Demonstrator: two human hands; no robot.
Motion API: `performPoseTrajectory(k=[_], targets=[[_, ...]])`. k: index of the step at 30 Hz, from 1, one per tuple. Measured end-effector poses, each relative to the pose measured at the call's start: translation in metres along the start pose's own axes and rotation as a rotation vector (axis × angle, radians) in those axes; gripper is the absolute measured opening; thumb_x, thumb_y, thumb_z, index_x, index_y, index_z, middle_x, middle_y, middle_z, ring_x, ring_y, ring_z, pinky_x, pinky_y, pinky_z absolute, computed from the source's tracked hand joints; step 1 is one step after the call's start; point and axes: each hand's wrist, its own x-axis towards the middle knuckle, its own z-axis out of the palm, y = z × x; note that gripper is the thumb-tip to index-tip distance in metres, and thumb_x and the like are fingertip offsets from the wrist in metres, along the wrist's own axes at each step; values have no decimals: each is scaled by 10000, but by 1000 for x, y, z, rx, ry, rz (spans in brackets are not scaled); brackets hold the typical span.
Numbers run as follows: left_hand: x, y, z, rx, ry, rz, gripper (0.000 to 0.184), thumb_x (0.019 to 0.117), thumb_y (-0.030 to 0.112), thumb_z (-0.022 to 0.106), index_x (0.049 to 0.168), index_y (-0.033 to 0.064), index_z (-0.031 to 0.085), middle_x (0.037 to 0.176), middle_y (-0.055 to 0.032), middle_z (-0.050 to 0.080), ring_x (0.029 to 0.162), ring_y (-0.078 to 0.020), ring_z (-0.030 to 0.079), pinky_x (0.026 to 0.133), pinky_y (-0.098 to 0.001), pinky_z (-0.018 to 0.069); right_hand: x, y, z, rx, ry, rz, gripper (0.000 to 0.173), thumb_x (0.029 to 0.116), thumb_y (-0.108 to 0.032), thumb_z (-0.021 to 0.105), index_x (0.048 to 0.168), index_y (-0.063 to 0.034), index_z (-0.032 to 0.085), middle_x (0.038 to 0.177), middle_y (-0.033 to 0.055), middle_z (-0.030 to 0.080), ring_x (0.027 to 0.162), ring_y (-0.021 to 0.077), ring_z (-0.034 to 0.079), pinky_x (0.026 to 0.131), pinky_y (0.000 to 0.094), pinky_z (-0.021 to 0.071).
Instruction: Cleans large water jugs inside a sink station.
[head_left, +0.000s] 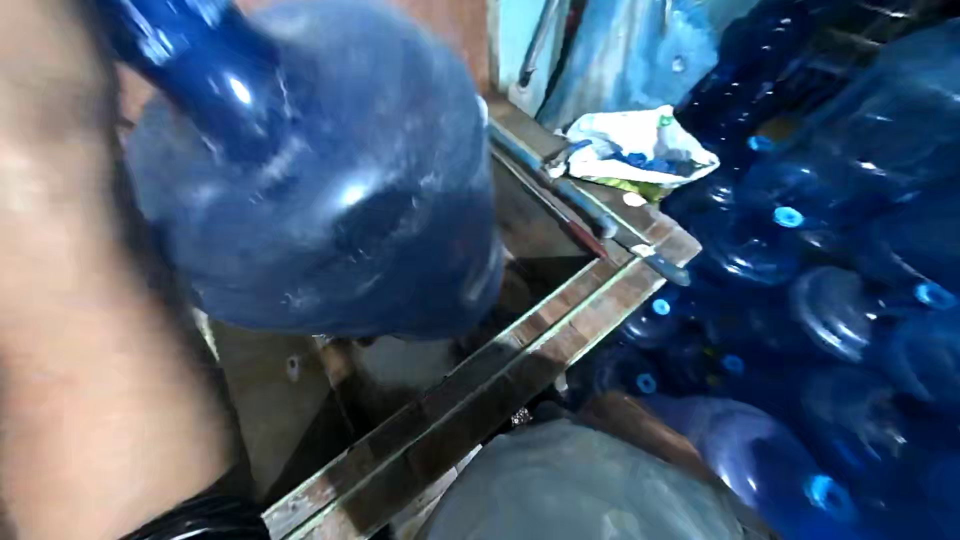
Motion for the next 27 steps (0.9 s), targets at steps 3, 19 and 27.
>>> performPoseTrajectory(k=[3,19,27], targets=[[-72,9,23,-53,220,128,597,899,464,690,1214,-39,623,1136,-134,658,1024,-89,620,913,-272,512,7,-14,-22,-147,-93,-68,512,1103,-373,422,1221,60,670,1256,320,649,1241,493,592,1033,664,431],[-157,-132,246,-256,54,-507,594,913,220,755,1374,-13,462,1272,-165,594,1127,-163,619,988,-358,516,264,-84,-199,-205,-187,-337,376,1083,-193,509,1377,27,590,1294,303,621,1180,452,617,1022,614,469],[-107,-108,285,-335,180,-868,374,1034,133,547,1354,-61,527,1161,-141,656,1019,-106,638,927,-297,525,389,-57,-132,461,383,-393,622,1032,-310,597,1549,-25,402,1539,185,483,1429,241,478,1189,374,404]])
